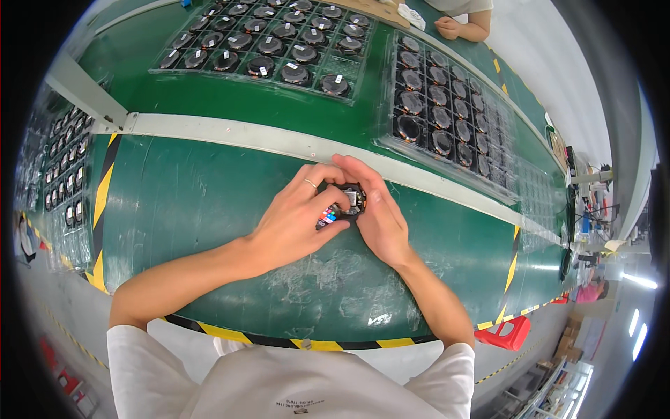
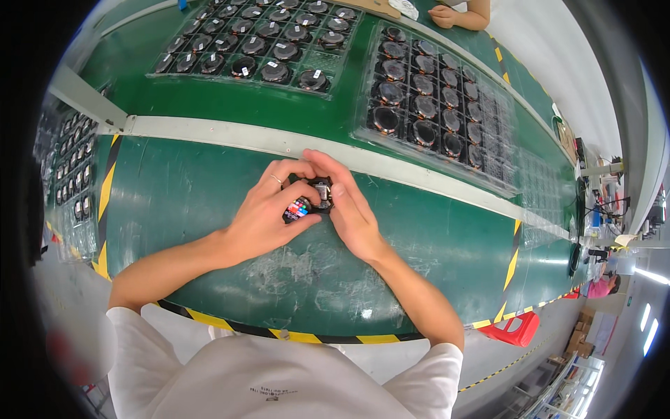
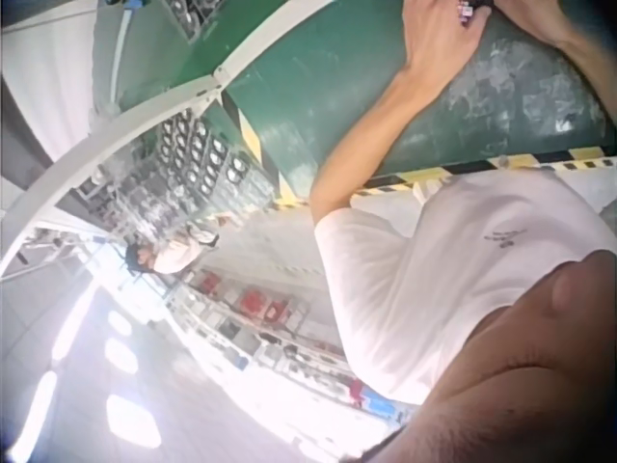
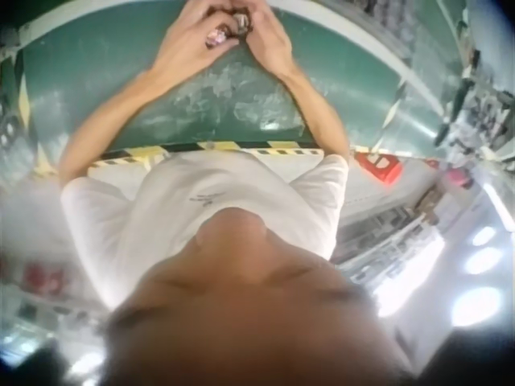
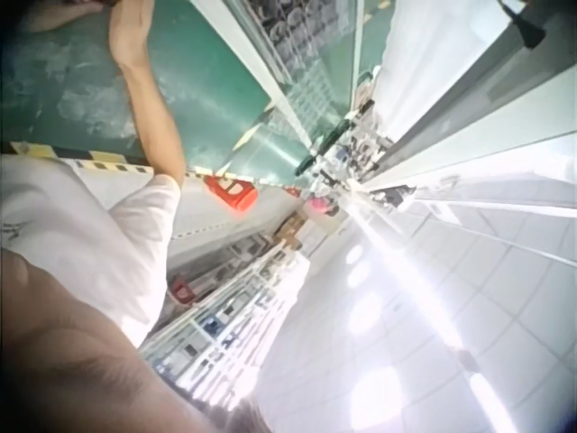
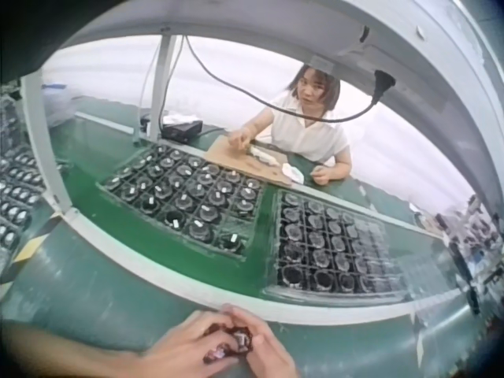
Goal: The person takes smartwatch housings from a tray, adjusts internal wires and battery connections using tweezers, and places the assembled components into trays.
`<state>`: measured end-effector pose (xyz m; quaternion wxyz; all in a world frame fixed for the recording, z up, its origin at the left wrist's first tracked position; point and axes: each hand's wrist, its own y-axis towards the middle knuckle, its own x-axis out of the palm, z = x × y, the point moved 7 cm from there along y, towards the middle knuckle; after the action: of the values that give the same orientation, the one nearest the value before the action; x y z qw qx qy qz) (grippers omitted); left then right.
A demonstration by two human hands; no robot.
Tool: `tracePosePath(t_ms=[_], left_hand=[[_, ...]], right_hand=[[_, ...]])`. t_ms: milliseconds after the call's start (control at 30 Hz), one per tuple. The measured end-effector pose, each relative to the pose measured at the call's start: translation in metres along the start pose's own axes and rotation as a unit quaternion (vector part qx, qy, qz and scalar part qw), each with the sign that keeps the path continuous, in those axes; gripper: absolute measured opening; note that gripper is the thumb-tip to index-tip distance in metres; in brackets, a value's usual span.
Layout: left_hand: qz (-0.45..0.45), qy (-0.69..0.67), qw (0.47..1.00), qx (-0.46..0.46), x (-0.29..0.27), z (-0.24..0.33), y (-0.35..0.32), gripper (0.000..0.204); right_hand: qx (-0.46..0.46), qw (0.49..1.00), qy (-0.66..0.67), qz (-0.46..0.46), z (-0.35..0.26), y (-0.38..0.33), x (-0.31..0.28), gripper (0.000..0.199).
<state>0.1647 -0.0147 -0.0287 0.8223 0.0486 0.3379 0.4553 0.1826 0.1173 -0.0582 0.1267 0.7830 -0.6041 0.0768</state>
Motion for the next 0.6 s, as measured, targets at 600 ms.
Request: tracePosePath(t_ms=[600], left_hand=[[0.002, -0.017, 0.999, -0.03, 0.002, -0.012, -0.003, 0.025]], right_hand=[[-0.006, 0.998, -0.041, -0.04, -0.001, 0.0, 0.007, 0.068]])
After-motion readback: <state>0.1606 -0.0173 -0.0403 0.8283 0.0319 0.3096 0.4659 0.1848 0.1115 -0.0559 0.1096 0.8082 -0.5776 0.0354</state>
